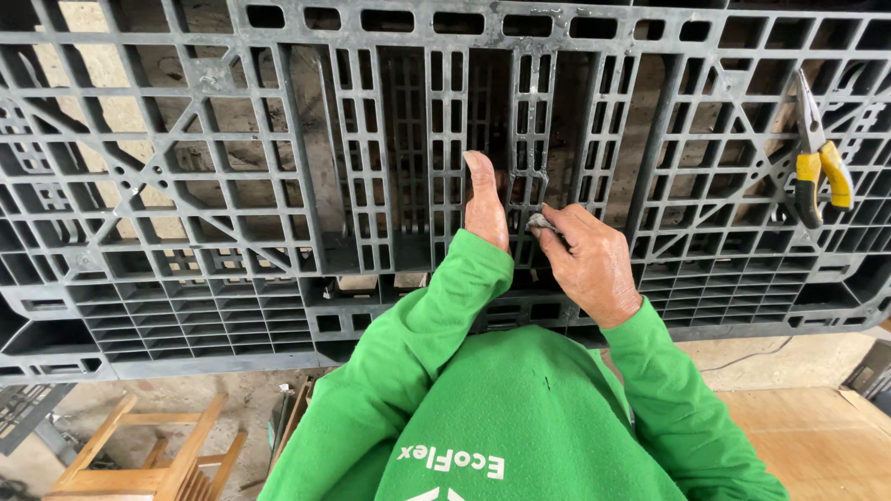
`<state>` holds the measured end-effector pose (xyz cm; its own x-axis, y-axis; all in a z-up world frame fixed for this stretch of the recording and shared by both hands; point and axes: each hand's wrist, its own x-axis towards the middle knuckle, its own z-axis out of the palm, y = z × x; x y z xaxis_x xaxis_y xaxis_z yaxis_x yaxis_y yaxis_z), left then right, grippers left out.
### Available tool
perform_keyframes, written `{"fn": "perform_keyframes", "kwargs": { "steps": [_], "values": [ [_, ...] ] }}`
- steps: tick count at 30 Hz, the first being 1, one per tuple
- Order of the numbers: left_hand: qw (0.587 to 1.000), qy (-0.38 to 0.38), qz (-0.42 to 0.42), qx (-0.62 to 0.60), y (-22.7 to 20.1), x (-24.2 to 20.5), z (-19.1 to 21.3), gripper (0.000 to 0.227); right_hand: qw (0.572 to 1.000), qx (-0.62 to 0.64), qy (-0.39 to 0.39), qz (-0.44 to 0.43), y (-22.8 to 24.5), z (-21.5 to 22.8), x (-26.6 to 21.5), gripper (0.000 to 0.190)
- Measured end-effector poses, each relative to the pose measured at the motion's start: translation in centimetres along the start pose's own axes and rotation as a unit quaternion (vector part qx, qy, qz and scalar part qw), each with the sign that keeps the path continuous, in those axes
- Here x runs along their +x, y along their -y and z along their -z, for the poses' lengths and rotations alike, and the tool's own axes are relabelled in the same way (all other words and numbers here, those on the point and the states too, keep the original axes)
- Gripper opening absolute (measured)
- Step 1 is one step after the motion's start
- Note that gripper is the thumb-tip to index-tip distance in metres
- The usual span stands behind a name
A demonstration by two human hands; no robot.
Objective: The person uses a hot air welding tool to melt and fuse sections of a gray plastic pallet. They repeatedly apply heat to specific grid areas, then press the softened plastic with their fingers to smooth and join the material.
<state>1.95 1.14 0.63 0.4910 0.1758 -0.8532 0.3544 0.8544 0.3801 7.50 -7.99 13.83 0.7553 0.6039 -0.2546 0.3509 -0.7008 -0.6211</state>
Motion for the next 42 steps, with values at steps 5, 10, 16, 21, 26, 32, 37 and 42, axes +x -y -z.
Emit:
{"fn": "perform_keyframes", "kwargs": {
  "steps": [5,10,16,21,26,32,37,42],
  "values": [
    [1.0,0.013,-0.021,-0.007,0.2,-0.1,0.1,0.111,1.0,-0.006,0.0,-0.007,-1.1,-0.4,-0.7,0.024],
    [0.999,0.011,-0.03,-0.022,0.4,0.2,0.0,0.111,1.0,0.003,-0.012,0.0,-1.9,-0.7,-1.1,0.024],
    [0.999,0.012,-0.051,-0.001,1.2,0.8,0.4,0.109,1.0,-0.001,-0.027,-0.005,-2.0,-0.9,-1.6,0.021],
    [0.991,0.026,-0.116,0.069,1.5,0.1,0.7,0.106,0.999,0.017,-0.046,-0.009,-1.6,-0.8,-2.4,0.023],
    [0.986,-0.079,0.047,0.136,1.1,-1.0,0.7,0.106,0.987,0.134,-0.089,-0.026,-0.8,-0.3,-3.4,0.033],
    [0.987,-0.004,-0.135,0.084,1.3,-0.3,0.5,0.103,0.995,0.085,-0.052,0.0,0.2,0.2,-4.2,0.042],
    [0.996,0.044,-0.079,-0.002,1.7,-0.4,0.7,0.098,0.996,0.05,-0.063,0.047,1.2,-0.7,-5.3,0.04],
    [0.995,0.08,-0.057,-0.005,1.5,-0.4,1.1,0.104,0.993,0.095,-0.064,0.009,1.7,-0.8,-6.6,0.031]
  ]
}}
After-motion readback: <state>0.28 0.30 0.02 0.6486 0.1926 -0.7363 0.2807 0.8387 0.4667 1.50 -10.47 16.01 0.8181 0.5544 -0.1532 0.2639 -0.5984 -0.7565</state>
